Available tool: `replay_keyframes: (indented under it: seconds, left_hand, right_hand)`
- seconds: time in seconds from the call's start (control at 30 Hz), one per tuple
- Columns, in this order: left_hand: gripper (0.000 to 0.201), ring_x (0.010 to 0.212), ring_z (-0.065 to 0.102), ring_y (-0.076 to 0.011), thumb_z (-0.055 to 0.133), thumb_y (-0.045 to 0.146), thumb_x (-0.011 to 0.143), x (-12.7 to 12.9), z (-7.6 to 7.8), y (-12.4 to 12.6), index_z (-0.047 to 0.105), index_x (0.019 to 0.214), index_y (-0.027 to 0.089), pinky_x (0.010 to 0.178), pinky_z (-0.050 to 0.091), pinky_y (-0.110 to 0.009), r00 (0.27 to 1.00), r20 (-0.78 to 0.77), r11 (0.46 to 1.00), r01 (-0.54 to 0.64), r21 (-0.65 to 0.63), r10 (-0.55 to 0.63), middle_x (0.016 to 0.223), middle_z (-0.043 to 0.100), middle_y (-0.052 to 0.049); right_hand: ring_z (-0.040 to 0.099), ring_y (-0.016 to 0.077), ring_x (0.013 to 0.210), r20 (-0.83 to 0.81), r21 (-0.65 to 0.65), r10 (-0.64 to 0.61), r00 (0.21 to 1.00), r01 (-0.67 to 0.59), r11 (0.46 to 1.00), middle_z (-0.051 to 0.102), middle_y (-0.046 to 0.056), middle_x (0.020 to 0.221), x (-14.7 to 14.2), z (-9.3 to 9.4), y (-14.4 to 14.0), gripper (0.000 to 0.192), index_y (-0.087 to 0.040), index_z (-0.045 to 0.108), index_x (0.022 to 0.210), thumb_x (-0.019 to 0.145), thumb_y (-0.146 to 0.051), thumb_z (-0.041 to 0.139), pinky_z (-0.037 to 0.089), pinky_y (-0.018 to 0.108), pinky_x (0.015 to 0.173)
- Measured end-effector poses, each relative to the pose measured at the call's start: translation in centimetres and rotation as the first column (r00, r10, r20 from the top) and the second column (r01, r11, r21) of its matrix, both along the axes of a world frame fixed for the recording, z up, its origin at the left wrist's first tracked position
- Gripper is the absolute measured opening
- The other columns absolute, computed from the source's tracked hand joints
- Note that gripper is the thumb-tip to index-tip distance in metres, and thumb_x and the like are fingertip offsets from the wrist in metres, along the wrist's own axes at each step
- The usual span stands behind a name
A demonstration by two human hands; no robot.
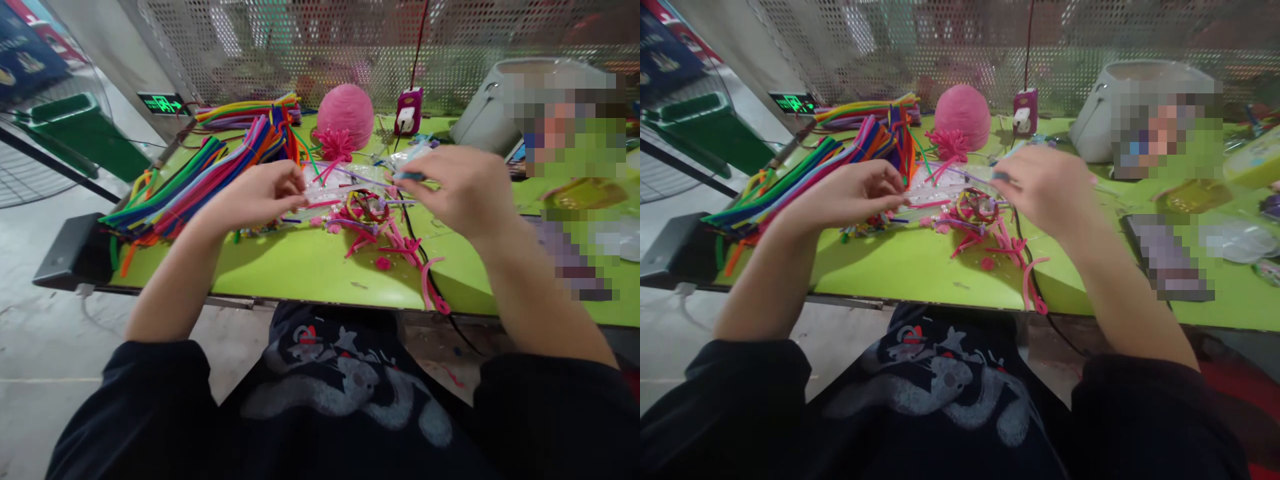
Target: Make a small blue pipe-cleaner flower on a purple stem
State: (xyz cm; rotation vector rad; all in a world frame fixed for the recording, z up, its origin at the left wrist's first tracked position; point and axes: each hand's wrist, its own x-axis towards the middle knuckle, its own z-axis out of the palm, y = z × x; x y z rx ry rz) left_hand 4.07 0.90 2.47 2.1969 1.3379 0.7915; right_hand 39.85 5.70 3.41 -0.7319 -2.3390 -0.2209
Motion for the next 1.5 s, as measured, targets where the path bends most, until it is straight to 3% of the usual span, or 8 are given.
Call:
replay_keyframes:
  seconds: [0.2,0.5,0.67,0.87,1.07,1.23,1.37,1.5]
  left_hand:
    - [0.052,0.132,0.075,-0.0317,0.082,0.055,0.090,1.4,1.0,0.2,0.075,0.131,0.024,0.113,0.062,-0.049,0.979,-0.188,0.972,-0.035,0.231,0.079,0.141,0.079,-0.012]
    - [0.029,0.093,0.082,-0.0192,0.071,0.051,0.104,11.2,-0.2,-1.6,0.083,0.112,0.026,0.084,0.071,-0.040,0.961,0.263,0.966,0.017,0.258,-0.087,0.103,0.085,-0.002]
    - [0.054,0.105,0.085,-0.0185,0.044,0.071,0.112,10.8,-1.5,-1.1,0.069,0.137,0.030,0.088,0.074,-0.040,0.953,0.304,0.992,-0.018,0.126,-0.021,0.115,0.083,-0.001]
    - [0.058,0.110,0.085,-0.0196,0.039,0.073,0.113,10.5,-2.3,-0.7,0.066,0.145,0.033,0.087,0.076,-0.040,0.926,0.377,0.997,-0.044,0.061,0.018,0.120,0.084,-0.001]
    - [0.050,0.103,0.086,-0.0206,0.037,0.062,0.117,9.9,-2.5,-0.4,0.069,0.143,0.032,0.077,0.075,-0.039,0.934,0.349,0.992,-0.108,0.063,0.080,0.118,0.085,-0.002]
    - [0.054,0.102,0.086,-0.0191,0.040,0.065,0.115,9.9,-2.4,-0.5,0.070,0.138,0.027,0.074,0.073,-0.033,0.910,0.406,0.995,-0.098,0.015,0.084,0.111,0.085,-0.004]
    - [0.048,0.098,0.086,-0.0191,0.042,0.059,0.116,10.4,-2.0,-1.0,0.072,0.134,0.026,0.074,0.073,-0.036,0.896,0.433,0.995,-0.104,-0.010,0.098,0.106,0.084,-0.003]
    - [0.044,0.099,0.086,-0.0189,0.040,0.055,0.117,10.9,-1.7,-1.8,0.072,0.134,0.028,0.076,0.074,-0.039,0.918,0.388,0.994,-0.106,0.029,0.086,0.112,0.084,-0.001]
  right_hand:
    - [0.079,0.0264,0.092,-0.249,-0.264,0.079,0.965,-0.146,0.954,0.085,0.006,0.110,0.2,0.4,-1.6,0.019,-0.025,0.086,0.116,0.099,-0.024,0.077,0.064,0.044,0.084]
    - [0.075,0.0241,0.084,-0.220,-0.343,0.145,0.965,-0.215,0.915,0.082,0.006,0.091,-1.3,-0.9,-2.1,0.024,-0.023,0.083,0.099,0.104,-0.046,0.076,0.057,0.040,0.077]
    - [0.076,0.0226,0.096,-0.479,-0.556,0.080,0.874,-0.372,0.743,0.081,0.006,0.110,-2.1,-1.8,-2.4,0.038,-0.026,0.077,0.111,0.101,-0.062,0.079,0.063,0.038,0.086]
    - [0.077,0.0193,0.093,-0.536,-0.614,0.198,0.821,-0.540,0.576,0.081,0.002,0.104,-1.7,-1.4,-3.7,0.013,-0.027,0.075,0.119,0.108,-0.033,0.071,0.065,0.034,0.084]
    - [0.081,0.0204,0.107,-0.570,-0.674,0.395,0.721,-0.684,0.277,0.083,0.006,0.131,0.7,-0.1,-3.6,0.040,-0.027,0.080,0.139,0.104,-0.018,0.065,0.067,0.034,0.096]
    - [0.082,0.0265,0.117,-0.627,-0.673,0.384,0.678,-0.720,0.173,0.080,0.004,0.142,1.2,0.3,-4.3,0.052,-0.036,0.076,0.149,0.097,-0.032,0.080,0.068,0.043,0.103]
    - [0.083,0.0235,0.103,-0.686,-0.585,0.382,0.619,-0.782,0.216,0.085,0.004,0.127,0.4,-0.1,-4.7,0.039,-0.040,0.079,0.144,0.106,-0.033,0.073,0.068,0.037,0.086]
    - [0.064,0.0152,0.065,-0.655,-0.465,0.270,0.706,-0.658,0.592,0.074,0.001,0.077,-0.8,-0.3,-4.8,0.025,-0.028,0.088,0.099,0.110,-0.040,0.068,0.049,0.032,0.061]
